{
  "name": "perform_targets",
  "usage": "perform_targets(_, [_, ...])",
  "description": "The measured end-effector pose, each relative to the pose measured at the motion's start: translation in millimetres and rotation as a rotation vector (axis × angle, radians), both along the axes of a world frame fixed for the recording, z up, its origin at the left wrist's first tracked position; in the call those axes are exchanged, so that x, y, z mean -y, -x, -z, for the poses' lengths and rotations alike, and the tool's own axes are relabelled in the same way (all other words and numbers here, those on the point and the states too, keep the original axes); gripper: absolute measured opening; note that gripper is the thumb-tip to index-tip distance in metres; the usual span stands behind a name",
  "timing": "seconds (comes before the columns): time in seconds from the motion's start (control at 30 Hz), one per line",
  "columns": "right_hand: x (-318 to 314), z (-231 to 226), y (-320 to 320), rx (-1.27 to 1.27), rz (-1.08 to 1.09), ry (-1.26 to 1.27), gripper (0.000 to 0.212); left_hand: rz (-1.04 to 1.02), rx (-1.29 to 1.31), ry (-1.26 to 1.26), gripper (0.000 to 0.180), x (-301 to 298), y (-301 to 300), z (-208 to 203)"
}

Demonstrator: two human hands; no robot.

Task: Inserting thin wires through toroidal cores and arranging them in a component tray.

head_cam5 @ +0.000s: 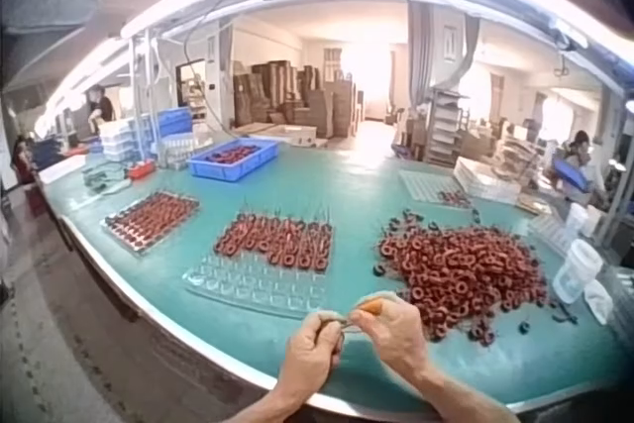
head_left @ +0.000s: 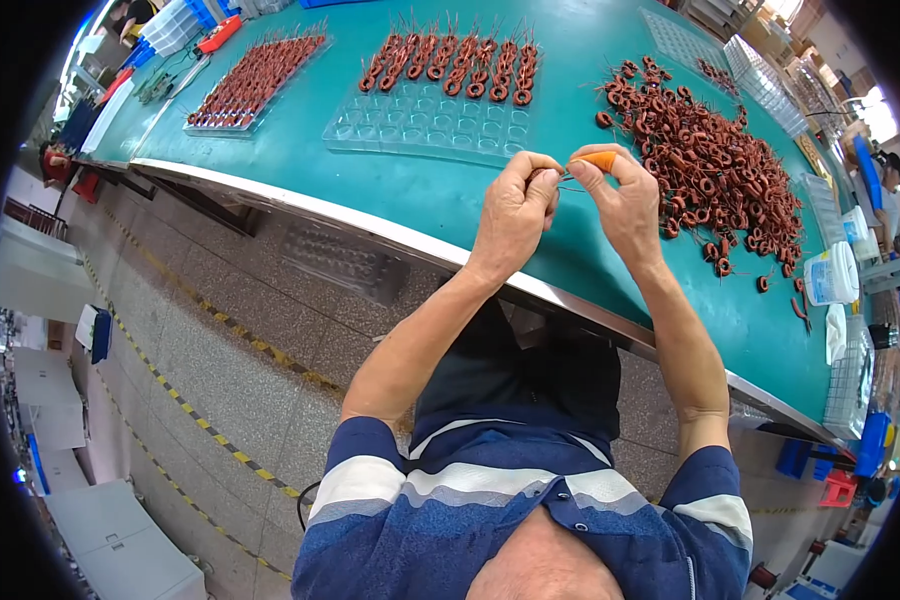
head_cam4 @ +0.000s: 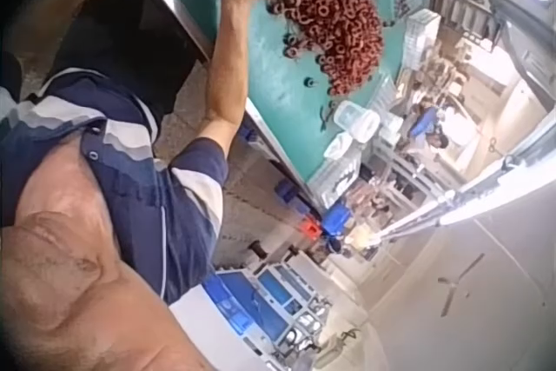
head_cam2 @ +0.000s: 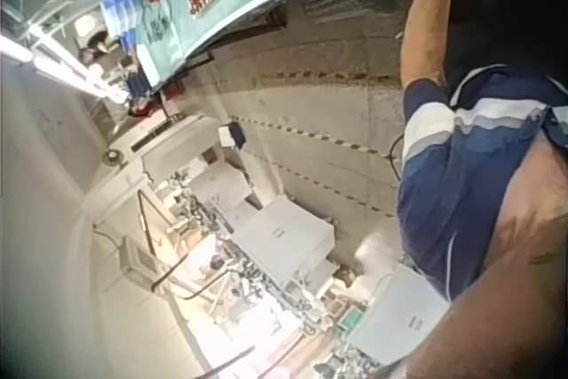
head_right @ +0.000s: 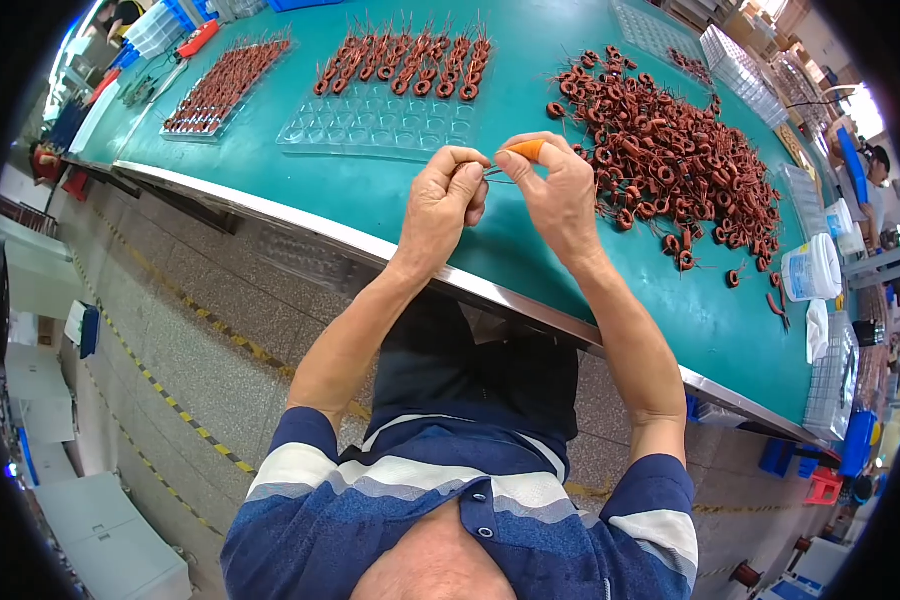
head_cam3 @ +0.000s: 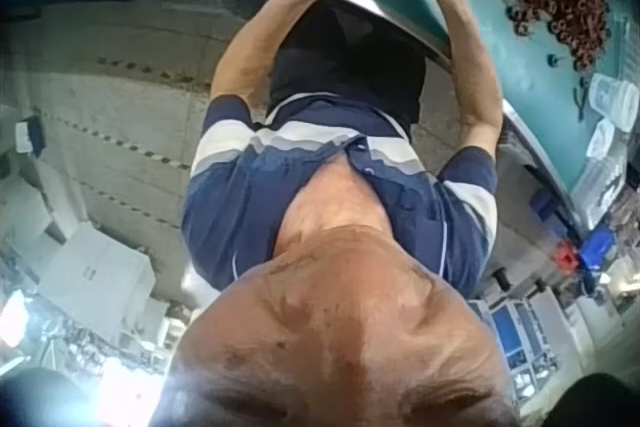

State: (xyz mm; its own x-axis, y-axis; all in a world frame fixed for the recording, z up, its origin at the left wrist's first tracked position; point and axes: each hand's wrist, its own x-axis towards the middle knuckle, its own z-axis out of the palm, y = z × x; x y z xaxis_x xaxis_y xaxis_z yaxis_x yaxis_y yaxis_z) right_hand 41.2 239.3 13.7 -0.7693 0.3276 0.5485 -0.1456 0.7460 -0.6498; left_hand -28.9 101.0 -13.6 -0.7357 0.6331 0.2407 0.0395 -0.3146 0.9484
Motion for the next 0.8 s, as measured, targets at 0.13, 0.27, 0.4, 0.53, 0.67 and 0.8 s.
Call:
perform_targets(0.13, [-9.9,4.4,-3.8,0.084,-0.105,0.549,0.035,0.049,0.202,-0.147,0.014,4.7,4.8,-0.2])
perform_targets(0.27, [-1.3,10.7,-8.3,0.298,-0.246,0.696,0.038,0.099,0.165,-0.216,0.015,4.2,2.2,-3.1])
perform_targets(0.4, [13.7,8.2,-0.2,0.138,-0.175,0.455,0.034,0.125,0.047,-0.166,0.017,4.8,4.2,-3.5])
perform_targets(0.53, [22.2,1.5,-13.4,-0.122,0.057,-0.156,0.027,-0.053,-0.179,0.032,0.017,11.4,-6.1,-10.4])
perform_targets(0.67, [10.4,-2.3,-12.4,0.171,-0.127,0.523,0.029,-0.043,-0.179,0.061,0.019,18.2,-7.2,-6.1])
perform_targets(0.8, [17.3,2.9,-8.8,0.091,0.015,0.311,0.031,0.134,0.078,0.021,0.030,19.6,5.7,2.1])
